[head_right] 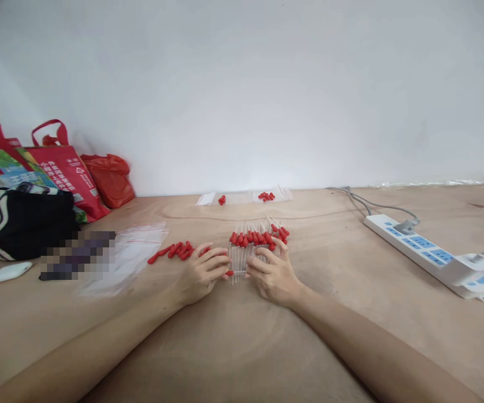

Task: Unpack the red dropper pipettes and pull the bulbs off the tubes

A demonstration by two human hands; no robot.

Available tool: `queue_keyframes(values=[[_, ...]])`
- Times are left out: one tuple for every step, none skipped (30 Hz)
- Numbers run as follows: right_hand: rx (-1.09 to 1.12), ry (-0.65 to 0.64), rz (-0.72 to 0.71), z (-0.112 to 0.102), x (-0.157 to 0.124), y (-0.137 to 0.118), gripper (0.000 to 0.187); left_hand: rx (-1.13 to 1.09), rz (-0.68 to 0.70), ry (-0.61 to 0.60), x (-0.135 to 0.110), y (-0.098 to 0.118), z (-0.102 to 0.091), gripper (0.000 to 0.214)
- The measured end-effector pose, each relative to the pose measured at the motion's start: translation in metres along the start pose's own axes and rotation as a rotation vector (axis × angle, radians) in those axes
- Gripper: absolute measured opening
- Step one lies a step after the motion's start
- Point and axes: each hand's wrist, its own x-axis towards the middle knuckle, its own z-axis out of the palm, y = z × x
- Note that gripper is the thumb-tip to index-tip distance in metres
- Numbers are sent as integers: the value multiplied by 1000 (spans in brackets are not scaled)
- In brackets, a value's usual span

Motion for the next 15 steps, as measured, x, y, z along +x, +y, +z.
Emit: queue_keyframes(values=[[-2,-9,5,0,0,0,19,-5,0,-8,0,0,0,17],[-2,-17,9,1,0,0,19,-11,0,-15,0,0,0,18],[-1,-18,13,1,-1,0,18,-19,1,-18,0,-1,-1,19],[1,-16,14,1,-1,1,18,-28,3,-17,0,-1,-1,19],[5,-12,13,1,-1,1,18,-37,4,-16,0,-1,-1,20],[8,-9,14,1,-1,1,17,-43,4,-15,0,-1,-2,20],[10,-8,15,2,-2,1,17,-47,3,-13,1,0,-2,20],[13,-10,16,2,-2,1,17,-49,1,-12,1,0,-2,20],[16,-15,19,2,-2,1,16,-50,-3,-15,2,1,-2,20],[19,-20,22,3,-2,1,16,-52,-10,-15,2,2,-2,20],[21,-24,24,3,-2,0,16,-56,-18,-15,2,3,-2,21],[24,-27,24,3,-2,0,17,-62,-23,-13,2,4,-1,22],[27,-29,24,3,-2,0,17,-69,-26,-8,2,4,-1,23],[33,-28,24,3,-3,0,18,-76,-30,3,1,4,-1,24],[39,-23,27,2,-4,1,19,-82,-38,18,-1,3,-2,25]])
